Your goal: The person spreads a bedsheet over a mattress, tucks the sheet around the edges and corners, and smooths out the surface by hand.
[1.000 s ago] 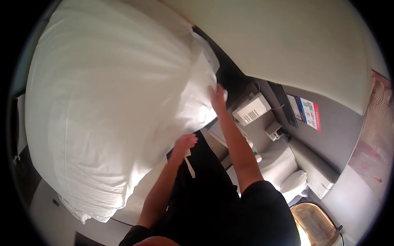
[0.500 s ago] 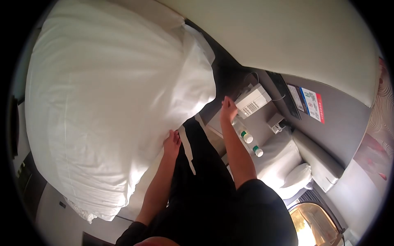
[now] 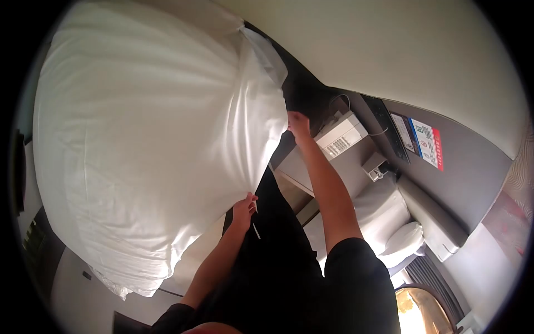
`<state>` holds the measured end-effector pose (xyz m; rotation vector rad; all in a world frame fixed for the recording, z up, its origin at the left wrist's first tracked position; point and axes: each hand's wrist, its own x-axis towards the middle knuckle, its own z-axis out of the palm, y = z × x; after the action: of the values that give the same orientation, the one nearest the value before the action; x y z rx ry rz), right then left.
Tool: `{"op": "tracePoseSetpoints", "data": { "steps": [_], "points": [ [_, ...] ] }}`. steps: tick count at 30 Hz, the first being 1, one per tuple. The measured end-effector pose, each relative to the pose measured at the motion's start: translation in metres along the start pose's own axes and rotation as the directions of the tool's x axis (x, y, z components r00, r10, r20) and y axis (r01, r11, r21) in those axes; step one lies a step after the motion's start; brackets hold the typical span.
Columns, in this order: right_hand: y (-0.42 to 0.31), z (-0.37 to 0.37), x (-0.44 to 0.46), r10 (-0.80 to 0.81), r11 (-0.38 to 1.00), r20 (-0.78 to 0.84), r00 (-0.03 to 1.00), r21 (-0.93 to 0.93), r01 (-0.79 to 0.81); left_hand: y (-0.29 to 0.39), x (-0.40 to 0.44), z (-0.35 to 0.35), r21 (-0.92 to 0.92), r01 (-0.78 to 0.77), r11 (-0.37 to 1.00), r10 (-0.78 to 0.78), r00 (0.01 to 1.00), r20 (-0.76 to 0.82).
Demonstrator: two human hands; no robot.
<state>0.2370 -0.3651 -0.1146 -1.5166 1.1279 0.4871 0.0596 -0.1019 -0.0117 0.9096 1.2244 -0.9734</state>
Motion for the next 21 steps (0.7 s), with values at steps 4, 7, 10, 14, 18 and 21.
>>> {"op": "tracePoseSetpoints", "data": {
  "steps": [4, 7, 10, 14, 18, 21],
  "points": [
    [0.007, 0.029, 0.023, -0.366, 0.905, 0.299, 0.881, 0.335, 0.263, -0.008, 0.001, 0.001, 0.106, 0.057, 0.993, -0.058, 0.998, 0.008],
    [0.046, 0.026, 0.054, -0.405, 0.904, 0.328, 0.853, 0.285, 0.320, -0.005, -0.001, 0.003, 0.094, 0.082, 0.992, -0.084, 0.996, 0.022],
    [0.006, 0.015, 0.015, -0.171, 0.829, 0.300, 0.938, 0.559, -0.028, -0.006, -0.001, 0.008, 0.112, 0.083, 0.990, -0.081, 0.996, -0.020],
    [0.011, 0.000, 0.014, -0.173, 0.983, -0.240, 0.955, 0.015, 0.182, -0.010, 0.003, 0.006, 0.160, 0.101, 0.982, -0.101, 0.995, -0.008],
    [0.092, -0.048, 0.063, -0.124, 0.992, -0.626, 0.770, -0.076, 0.099, -0.035, 0.005, 0.003, 0.288, 0.183, 0.940, -0.191, 0.982, -0.003],
    [0.091, -0.048, 0.070, -0.069, 0.992, -0.556, 0.828, -0.125, -0.002, -0.056, 0.020, 0.000, 0.238, 0.341, 0.909, -0.348, 0.937, -0.013]
  ]
}}
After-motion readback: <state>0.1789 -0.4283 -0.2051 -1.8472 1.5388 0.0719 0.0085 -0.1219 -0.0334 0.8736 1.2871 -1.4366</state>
